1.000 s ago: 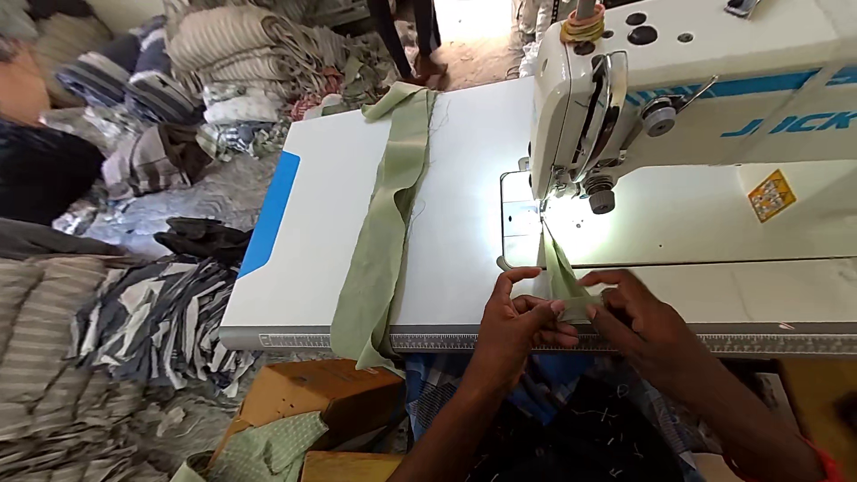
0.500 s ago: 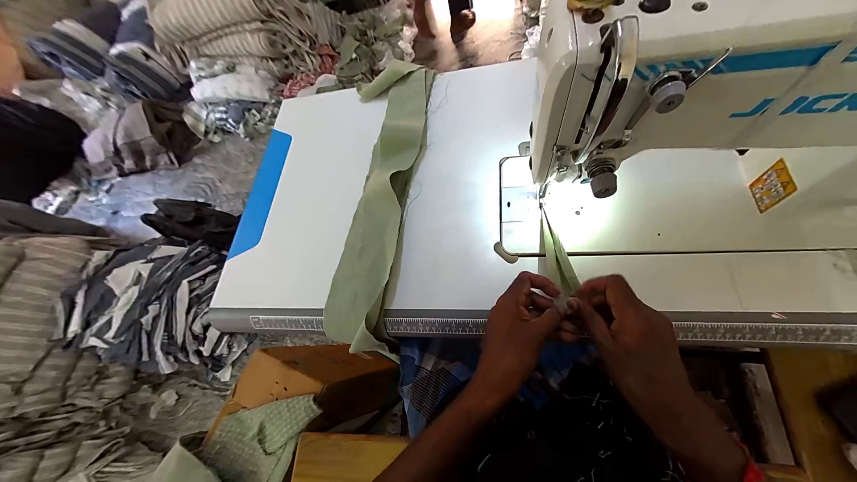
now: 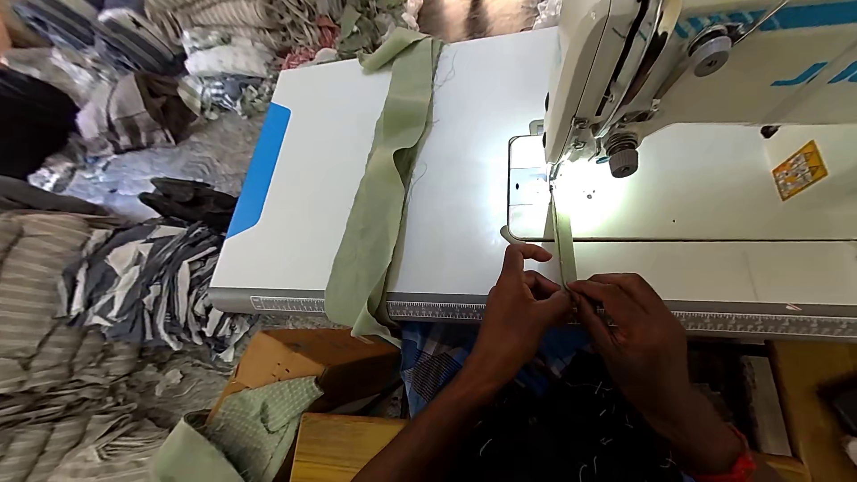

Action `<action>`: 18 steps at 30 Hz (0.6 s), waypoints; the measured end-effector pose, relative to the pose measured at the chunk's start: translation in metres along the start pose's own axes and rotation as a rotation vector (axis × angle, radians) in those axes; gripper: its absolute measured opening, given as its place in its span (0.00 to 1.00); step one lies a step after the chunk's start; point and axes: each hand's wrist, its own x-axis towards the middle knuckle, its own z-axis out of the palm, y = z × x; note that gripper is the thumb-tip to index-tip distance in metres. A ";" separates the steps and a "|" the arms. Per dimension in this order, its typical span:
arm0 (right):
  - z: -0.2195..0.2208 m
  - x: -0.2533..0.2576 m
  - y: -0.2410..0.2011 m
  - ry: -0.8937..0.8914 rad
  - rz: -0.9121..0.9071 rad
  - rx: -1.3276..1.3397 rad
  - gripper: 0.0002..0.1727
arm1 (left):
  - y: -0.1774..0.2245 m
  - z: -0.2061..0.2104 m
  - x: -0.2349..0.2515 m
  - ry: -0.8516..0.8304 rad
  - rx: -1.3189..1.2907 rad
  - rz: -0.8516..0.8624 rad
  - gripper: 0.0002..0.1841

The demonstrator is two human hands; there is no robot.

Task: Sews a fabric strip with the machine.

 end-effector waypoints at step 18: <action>-0.008 0.030 0.002 -0.228 -0.188 -0.210 0.11 | 0.011 -0.017 0.097 -0.148 -0.085 -0.208 0.20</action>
